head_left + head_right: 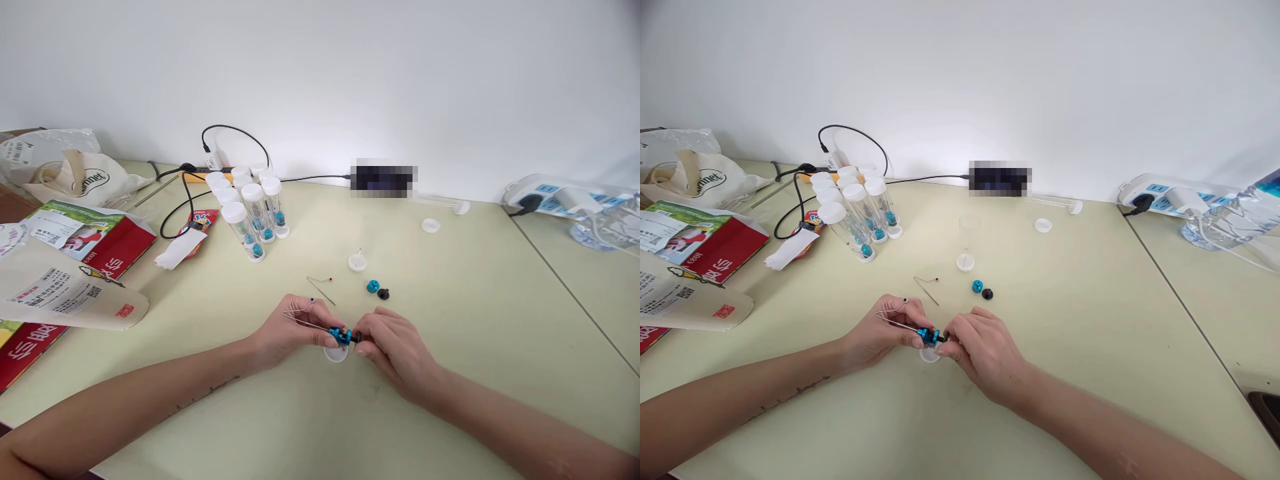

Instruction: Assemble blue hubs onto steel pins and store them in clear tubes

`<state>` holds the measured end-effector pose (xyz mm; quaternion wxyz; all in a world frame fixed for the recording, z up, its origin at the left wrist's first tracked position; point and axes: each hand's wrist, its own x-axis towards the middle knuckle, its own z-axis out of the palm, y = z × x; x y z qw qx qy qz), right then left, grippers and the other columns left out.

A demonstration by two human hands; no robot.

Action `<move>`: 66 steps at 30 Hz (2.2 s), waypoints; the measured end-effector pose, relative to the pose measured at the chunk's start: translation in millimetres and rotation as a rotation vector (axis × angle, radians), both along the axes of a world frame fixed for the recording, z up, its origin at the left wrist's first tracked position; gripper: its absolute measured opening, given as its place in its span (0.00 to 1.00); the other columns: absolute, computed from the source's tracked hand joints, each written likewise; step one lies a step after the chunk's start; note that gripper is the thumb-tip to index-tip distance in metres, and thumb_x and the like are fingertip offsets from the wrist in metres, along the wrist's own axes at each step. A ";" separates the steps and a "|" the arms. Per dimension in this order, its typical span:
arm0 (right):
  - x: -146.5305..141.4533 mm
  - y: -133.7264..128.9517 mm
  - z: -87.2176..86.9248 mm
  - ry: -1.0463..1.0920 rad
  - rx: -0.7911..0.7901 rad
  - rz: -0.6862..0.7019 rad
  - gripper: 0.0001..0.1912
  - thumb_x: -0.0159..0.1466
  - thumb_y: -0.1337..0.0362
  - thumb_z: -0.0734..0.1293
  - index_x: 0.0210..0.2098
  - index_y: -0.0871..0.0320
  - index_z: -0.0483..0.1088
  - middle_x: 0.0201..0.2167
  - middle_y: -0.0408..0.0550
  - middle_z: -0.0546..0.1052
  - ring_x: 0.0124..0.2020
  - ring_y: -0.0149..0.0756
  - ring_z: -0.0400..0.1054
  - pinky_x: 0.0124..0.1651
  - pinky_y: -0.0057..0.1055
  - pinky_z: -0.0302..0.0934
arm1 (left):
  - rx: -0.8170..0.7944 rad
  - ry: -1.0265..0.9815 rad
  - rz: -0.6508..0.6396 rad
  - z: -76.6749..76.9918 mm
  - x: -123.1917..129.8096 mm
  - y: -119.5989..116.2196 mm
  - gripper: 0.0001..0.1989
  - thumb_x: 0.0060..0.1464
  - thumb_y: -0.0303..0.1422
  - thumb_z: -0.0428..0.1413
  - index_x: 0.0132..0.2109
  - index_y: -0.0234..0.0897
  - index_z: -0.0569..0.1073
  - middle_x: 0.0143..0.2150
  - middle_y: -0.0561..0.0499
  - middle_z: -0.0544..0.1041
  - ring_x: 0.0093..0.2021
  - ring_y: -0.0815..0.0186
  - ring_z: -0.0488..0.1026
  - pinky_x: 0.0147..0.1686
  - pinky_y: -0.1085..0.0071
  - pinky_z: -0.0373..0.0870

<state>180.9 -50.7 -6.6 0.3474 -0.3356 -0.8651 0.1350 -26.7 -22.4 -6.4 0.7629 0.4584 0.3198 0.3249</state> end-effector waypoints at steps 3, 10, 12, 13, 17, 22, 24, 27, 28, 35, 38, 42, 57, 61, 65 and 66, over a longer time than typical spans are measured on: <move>-1.0 0.5 -2.6 0.003 -0.003 -0.033 0.10 0.69 0.60 0.55 0.34 0.57 0.62 0.24 0.42 0.71 0.23 0.28 0.61 0.29 0.27 0.53 | -0.003 -0.005 0.021 1.0 0.4 0.6 0.10 0.39 0.24 0.66 0.33 0.35 0.80 0.31 0.51 0.75 0.34 0.67 0.75 0.36 0.72 0.71; 0.1 0.6 -7.0 0.053 0.024 -0.016 0.04 0.68 0.64 0.59 0.37 0.57 0.62 0.27 0.43 0.73 0.26 0.29 0.64 0.33 0.29 0.55 | -0.003 -0.013 0.023 0.8 0.5 0.9 0.09 0.39 0.23 0.65 0.33 0.35 0.80 0.30 0.52 0.75 0.34 0.68 0.75 0.35 0.73 0.71; 1.1 0.1 -4.3 0.035 -0.014 -0.002 0.13 0.69 0.58 0.55 0.33 0.58 0.62 0.24 0.43 0.71 0.23 0.29 0.60 0.31 0.30 0.54 | -0.002 -0.012 0.014 -0.6 0.5 0.5 0.10 0.39 0.23 0.66 0.33 0.36 0.80 0.31 0.52 0.76 0.34 0.68 0.75 0.35 0.73 0.71; 1.4 0.0 -3.0 0.026 -0.028 0.005 0.16 0.70 0.56 0.52 0.31 0.58 0.61 0.23 0.43 0.69 0.22 0.29 0.58 0.31 0.30 0.53 | -0.002 -0.012 0.009 -1.1 0.6 0.4 0.10 0.39 0.23 0.66 0.33 0.36 0.80 0.31 0.52 0.76 0.34 0.68 0.75 0.35 0.73 0.71; 0.8 0.6 -2.0 0.004 -0.035 0.009 0.16 0.70 0.57 0.51 0.32 0.58 0.61 0.24 0.43 0.70 0.23 0.29 0.59 0.31 0.30 0.53 | -0.003 -0.011 0.011 -0.5 0.5 0.7 0.10 0.38 0.23 0.66 0.33 0.36 0.80 0.31 0.52 0.75 0.33 0.69 0.74 0.34 0.74 0.70; -1.1 2.5 -6.7 0.009 0.036 -0.036 0.04 0.67 0.70 0.58 0.42 0.57 0.62 0.33 0.44 0.75 0.31 0.29 0.67 0.35 0.29 0.54 | -0.001 -0.011 0.037 2.2 1.0 2.0 0.09 0.40 0.24 0.65 0.34 0.35 0.80 0.31 0.51 0.76 0.35 0.69 0.74 0.37 0.74 0.70; -0.8 2.6 -6.8 0.019 0.020 -0.033 0.04 0.67 0.69 0.59 0.42 0.57 0.62 0.32 0.43 0.75 0.30 0.29 0.67 0.35 0.29 0.54 | -0.002 -0.013 0.038 2.1 1.3 2.3 0.09 0.40 0.24 0.65 0.33 0.35 0.80 0.31 0.51 0.76 0.35 0.68 0.74 0.37 0.74 0.70; 0.8 1.8 -4.7 0.031 -0.034 -0.023 0.10 0.69 0.60 0.55 0.36 0.58 0.63 0.26 0.42 0.73 0.25 0.29 0.62 0.33 0.30 0.54 | -0.012 -0.008 0.038 1.2 1.6 2.0 0.09 0.39 0.23 0.65 0.33 0.35 0.80 0.31 0.52 0.76 0.35 0.68 0.74 0.36 0.74 0.70; 1.4 1.3 -3.7 0.032 -0.052 -0.016 0.14 0.70 0.58 0.52 0.34 0.58 0.63 0.25 0.43 0.71 0.24 0.29 0.60 0.33 0.30 0.53 | -0.016 -0.006 0.036 1.0 1.6 1.8 0.10 0.39 0.23 0.66 0.33 0.35 0.80 0.30 0.52 0.76 0.35 0.68 0.74 0.36 0.74 0.70; 1.4 -1.9 0.7 -0.031 -0.131 -0.081 0.09 0.68 0.60 0.57 0.43 0.57 0.61 0.32 0.44 0.72 0.27 0.31 0.62 0.36 0.31 0.55 | -0.017 -0.020 0.063 3.9 1.5 1.5 0.09 0.41 0.24 0.65 0.34 0.35 0.79 0.31 0.51 0.76 0.35 0.68 0.74 0.38 0.73 0.69; -0.3 -1.5 -0.2 -0.032 -0.115 -0.102 0.05 0.67 0.64 0.59 0.42 0.56 0.60 0.30 0.43 0.71 0.27 0.30 0.62 0.35 0.30 0.55 | -0.018 -0.015 0.078 4.5 1.9 1.7 0.09 0.41 0.24 0.65 0.34 0.35 0.79 0.32 0.51 0.76 0.35 0.68 0.74 0.38 0.73 0.69; 0.1 0.0 -2.1 -0.018 -0.080 -0.057 0.05 0.69 0.64 0.56 0.38 0.57 0.61 0.27 0.42 0.71 0.25 0.30 0.59 0.33 0.29 0.53 | -0.011 -0.014 0.063 3.8 1.9 0.8 0.09 0.40 0.24 0.65 0.33 0.34 0.79 0.31 0.51 0.76 0.35 0.67 0.74 0.37 0.72 0.70; -2.5 1.4 -2.2 -0.025 -0.010 -0.088 0.05 0.69 0.65 0.57 0.40 0.57 0.63 0.29 0.43 0.74 0.28 0.30 0.65 0.34 0.29 0.55 | -0.004 -0.014 0.075 3.9 2.0 1.1 0.09 0.40 0.25 0.65 0.33 0.35 0.79 0.31 0.51 0.76 0.35 0.67 0.74 0.38 0.71 0.70; -0.7 1.7 -1.9 -0.004 -0.024 -0.051 0.14 0.70 0.59 0.53 0.33 0.58 0.63 0.23 0.42 0.70 0.23 0.29 0.59 0.31 0.29 0.53 | -0.005 0.005 0.062 3.7 2.3 0.3 0.09 0.39 0.25 0.66 0.33 0.35 0.80 0.32 0.51 0.76 0.35 0.67 0.74 0.38 0.70 0.70; -0.3 0.8 -0.7 -0.010 -0.051 -0.019 0.17 0.71 0.60 0.49 0.30 0.58 0.61 0.22 0.43 0.68 0.22 0.30 0.55 0.31 0.30 0.52 | -0.001 0.018 0.049 3.3 2.2 -0.4 0.10 0.38 0.25 0.66 0.33 0.36 0.80 0.31 0.51 0.76 0.34 0.67 0.74 0.37 0.71 0.70; -0.4 0.7 -0.5 -0.010 -0.052 -0.018 0.16 0.71 0.61 0.50 0.31 0.58 0.61 0.23 0.43 0.68 0.23 0.30 0.56 0.31 0.30 0.53 | -0.001 0.018 0.048 3.3 2.1 -0.4 0.10 0.38 0.25 0.66 0.33 0.36 0.80 0.31 0.51 0.76 0.34 0.67 0.74 0.37 0.71 0.70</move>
